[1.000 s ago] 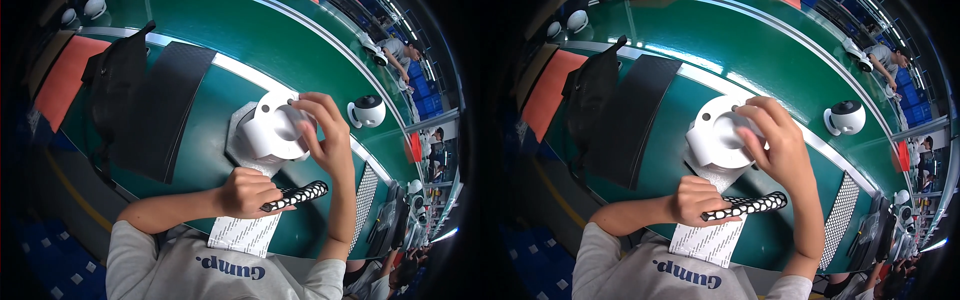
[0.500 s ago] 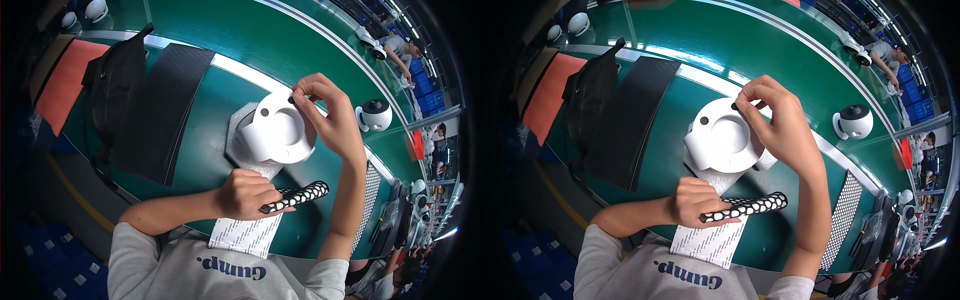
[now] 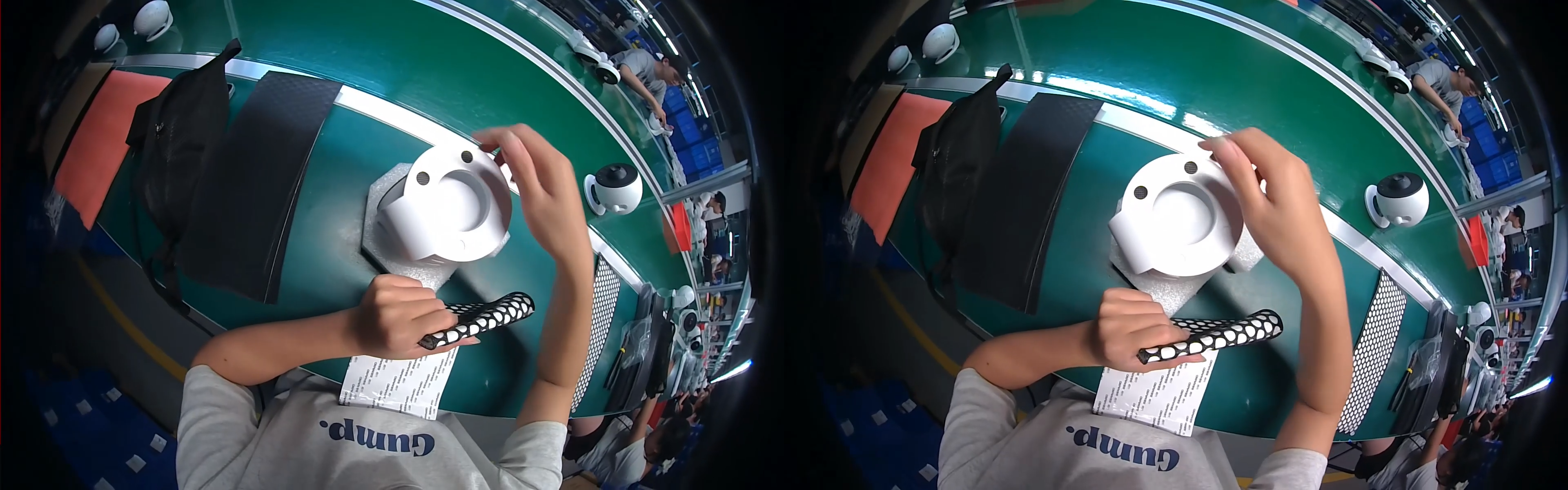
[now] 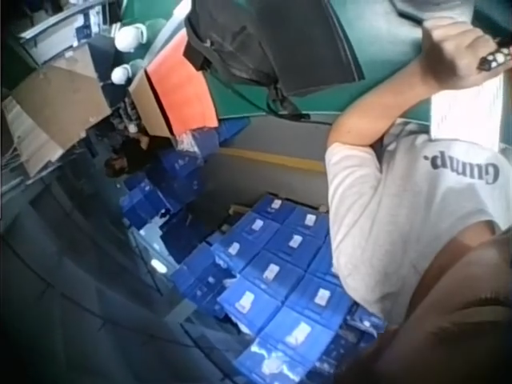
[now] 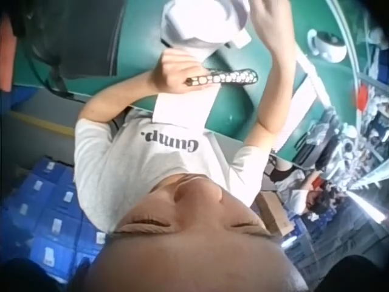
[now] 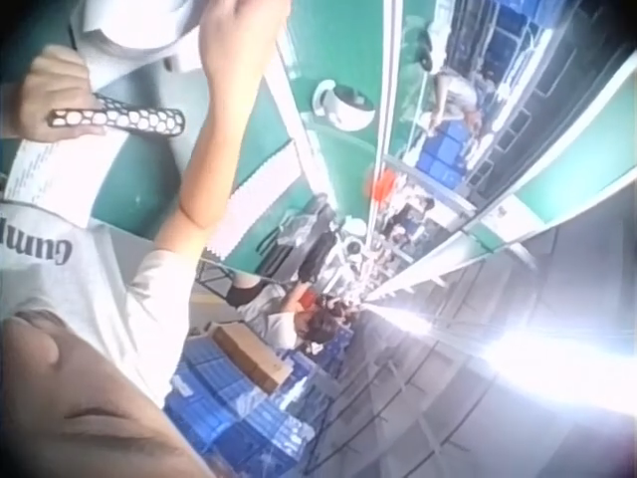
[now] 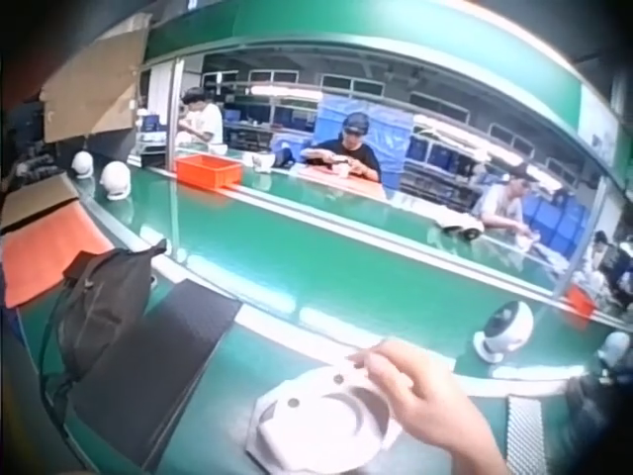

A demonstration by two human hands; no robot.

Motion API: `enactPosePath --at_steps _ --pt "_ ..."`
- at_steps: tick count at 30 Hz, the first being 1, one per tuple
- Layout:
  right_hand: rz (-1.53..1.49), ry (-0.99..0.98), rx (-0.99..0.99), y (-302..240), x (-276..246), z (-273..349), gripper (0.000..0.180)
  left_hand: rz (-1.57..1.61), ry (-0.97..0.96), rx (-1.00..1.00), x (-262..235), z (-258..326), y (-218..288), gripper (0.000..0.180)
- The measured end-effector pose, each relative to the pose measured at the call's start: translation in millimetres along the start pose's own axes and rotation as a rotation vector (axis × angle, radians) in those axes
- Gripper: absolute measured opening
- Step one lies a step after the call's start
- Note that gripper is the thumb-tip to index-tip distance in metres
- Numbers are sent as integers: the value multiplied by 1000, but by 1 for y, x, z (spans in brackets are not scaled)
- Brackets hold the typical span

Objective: Applying adhesive foam pads to white security camera housings at an assembly line.

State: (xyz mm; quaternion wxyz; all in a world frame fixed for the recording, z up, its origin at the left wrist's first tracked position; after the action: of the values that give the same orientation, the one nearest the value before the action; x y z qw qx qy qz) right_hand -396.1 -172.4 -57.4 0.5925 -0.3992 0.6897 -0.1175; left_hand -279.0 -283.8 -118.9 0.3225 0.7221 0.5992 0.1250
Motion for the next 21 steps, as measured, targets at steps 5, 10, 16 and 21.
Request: enactPosePath --at_steps 5,10,16,21 --pt "-245 -171 272 18 32 5 25 16 -18 15 -1 -1 0 27" --pt "-189 -64 294 16 24 30 23 180 59 -88 -9 -2 -5 27" --pt "-92 4 -51 -23 -30 59 46 206 178 -317 -36 -16 -11 20" --pt "476 -55 -322 -69 6 74 37 283 329 -518 -39 -8 -19 18"
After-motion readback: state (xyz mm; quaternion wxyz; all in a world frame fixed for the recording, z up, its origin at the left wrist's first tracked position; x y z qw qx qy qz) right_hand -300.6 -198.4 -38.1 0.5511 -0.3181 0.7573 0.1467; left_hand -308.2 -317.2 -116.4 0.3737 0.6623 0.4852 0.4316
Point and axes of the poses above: each hand's wrist, its own z-axis away from the middle knuckle, its own x-axis out of the palm, y = z × x, the point moved 6 cm from there along -z, towards the middle knuckle, and after that the axes turned 11 degrees about z, right-handed, at the moved point
